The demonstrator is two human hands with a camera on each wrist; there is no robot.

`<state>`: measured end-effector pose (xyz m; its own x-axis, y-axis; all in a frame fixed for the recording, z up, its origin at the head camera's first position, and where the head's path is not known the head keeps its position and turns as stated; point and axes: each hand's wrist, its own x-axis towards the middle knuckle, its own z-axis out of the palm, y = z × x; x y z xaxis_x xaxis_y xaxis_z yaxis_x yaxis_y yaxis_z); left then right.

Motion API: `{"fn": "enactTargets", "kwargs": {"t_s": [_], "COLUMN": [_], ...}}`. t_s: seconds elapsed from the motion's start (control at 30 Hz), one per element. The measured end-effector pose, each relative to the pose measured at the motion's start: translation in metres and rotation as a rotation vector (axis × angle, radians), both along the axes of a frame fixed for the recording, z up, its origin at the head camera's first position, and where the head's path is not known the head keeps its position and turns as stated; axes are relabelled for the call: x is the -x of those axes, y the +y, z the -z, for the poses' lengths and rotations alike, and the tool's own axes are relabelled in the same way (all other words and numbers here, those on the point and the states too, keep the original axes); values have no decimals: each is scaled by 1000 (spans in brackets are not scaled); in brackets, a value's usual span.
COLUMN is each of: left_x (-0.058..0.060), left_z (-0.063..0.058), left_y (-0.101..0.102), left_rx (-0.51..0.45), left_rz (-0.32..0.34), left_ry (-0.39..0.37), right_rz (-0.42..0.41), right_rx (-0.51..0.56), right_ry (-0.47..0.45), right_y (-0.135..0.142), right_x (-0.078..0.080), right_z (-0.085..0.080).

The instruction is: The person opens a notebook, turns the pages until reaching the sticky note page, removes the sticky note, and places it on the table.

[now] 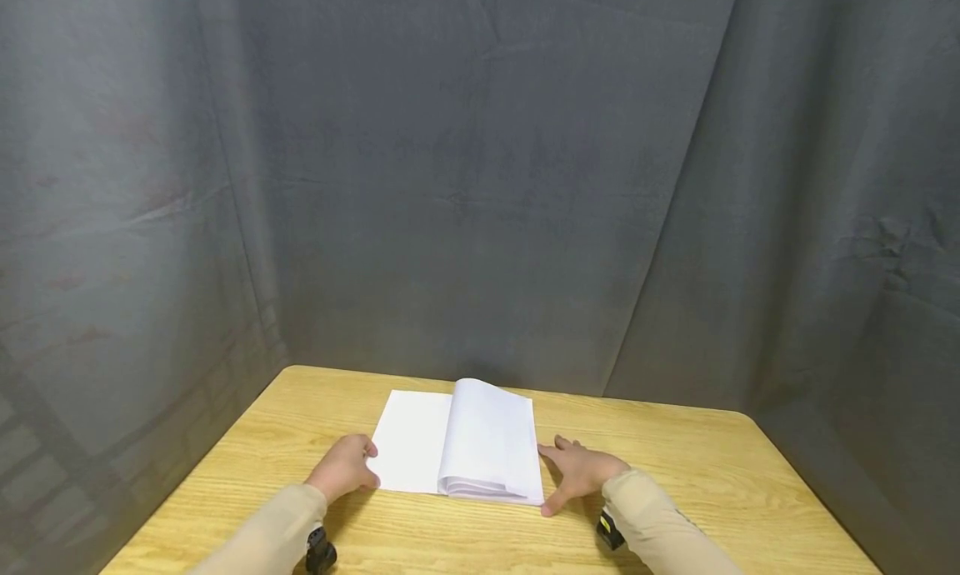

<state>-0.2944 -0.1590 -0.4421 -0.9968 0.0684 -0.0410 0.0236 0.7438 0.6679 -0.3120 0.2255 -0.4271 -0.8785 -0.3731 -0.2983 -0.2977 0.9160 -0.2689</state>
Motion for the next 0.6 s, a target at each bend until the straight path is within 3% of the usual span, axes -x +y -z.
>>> {"fn": "enactTargets", "kwargs": {"t_s": [0.37,0.6], "left_x": [2,4], "left_z": [3,5], "left_y": [-3,-4], "left_rx": [101,86], "left_rz": [8,1], "left_ry": [43,37], "right_rz": [-6,-8], "right_rx": [15,9], "right_ry": [8,-5], "right_y": [0,0], "right_x": [0,1], "right_z": [0,-1]}}
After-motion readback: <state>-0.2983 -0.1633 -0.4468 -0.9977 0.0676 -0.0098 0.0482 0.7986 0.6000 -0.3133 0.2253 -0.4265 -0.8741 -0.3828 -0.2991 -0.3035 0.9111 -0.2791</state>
